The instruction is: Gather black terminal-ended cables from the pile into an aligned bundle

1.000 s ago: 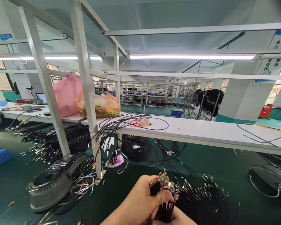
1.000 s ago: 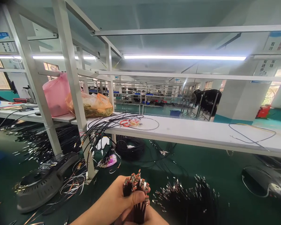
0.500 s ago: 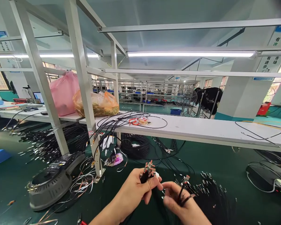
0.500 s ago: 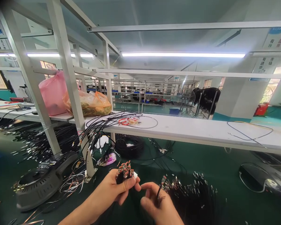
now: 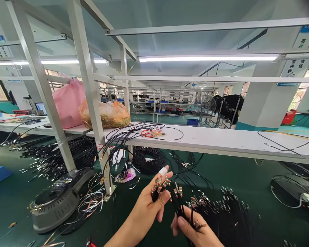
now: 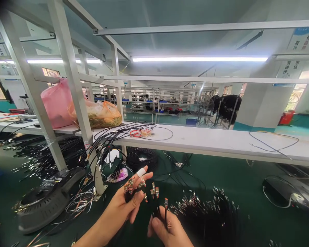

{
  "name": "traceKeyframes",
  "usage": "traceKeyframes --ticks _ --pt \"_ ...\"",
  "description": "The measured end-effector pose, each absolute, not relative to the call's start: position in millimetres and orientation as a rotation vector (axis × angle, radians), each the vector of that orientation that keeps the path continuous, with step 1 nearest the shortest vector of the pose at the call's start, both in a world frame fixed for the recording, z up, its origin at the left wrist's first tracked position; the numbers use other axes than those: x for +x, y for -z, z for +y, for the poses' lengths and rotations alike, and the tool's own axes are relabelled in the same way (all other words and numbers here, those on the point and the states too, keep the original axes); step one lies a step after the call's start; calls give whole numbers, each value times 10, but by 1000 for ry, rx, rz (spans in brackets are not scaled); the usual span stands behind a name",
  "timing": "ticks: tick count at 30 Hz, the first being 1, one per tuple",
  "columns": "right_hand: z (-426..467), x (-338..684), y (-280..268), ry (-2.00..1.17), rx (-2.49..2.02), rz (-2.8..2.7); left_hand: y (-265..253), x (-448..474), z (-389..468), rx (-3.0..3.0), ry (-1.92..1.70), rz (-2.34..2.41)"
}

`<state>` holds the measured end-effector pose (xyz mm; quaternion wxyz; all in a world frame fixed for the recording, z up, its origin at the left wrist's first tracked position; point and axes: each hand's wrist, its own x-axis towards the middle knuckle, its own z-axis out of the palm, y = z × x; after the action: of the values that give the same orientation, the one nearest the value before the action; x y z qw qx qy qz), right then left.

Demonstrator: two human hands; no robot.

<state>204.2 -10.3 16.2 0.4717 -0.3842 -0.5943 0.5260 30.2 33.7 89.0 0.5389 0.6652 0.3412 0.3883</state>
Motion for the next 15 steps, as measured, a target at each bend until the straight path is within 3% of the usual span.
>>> traceKeyframes --ticks 6,11,15 --pt "-124 2018 -127 -1470 -861 -1351 -948 293 276 1683 -630 806" --pt "-123 2076 -155 -1461 -851 -1352 -985 256 279 1659 -961 913" --pt "-117 2083 -221 -1459 -837 -1364 -987 287 251 1678 -674 820"
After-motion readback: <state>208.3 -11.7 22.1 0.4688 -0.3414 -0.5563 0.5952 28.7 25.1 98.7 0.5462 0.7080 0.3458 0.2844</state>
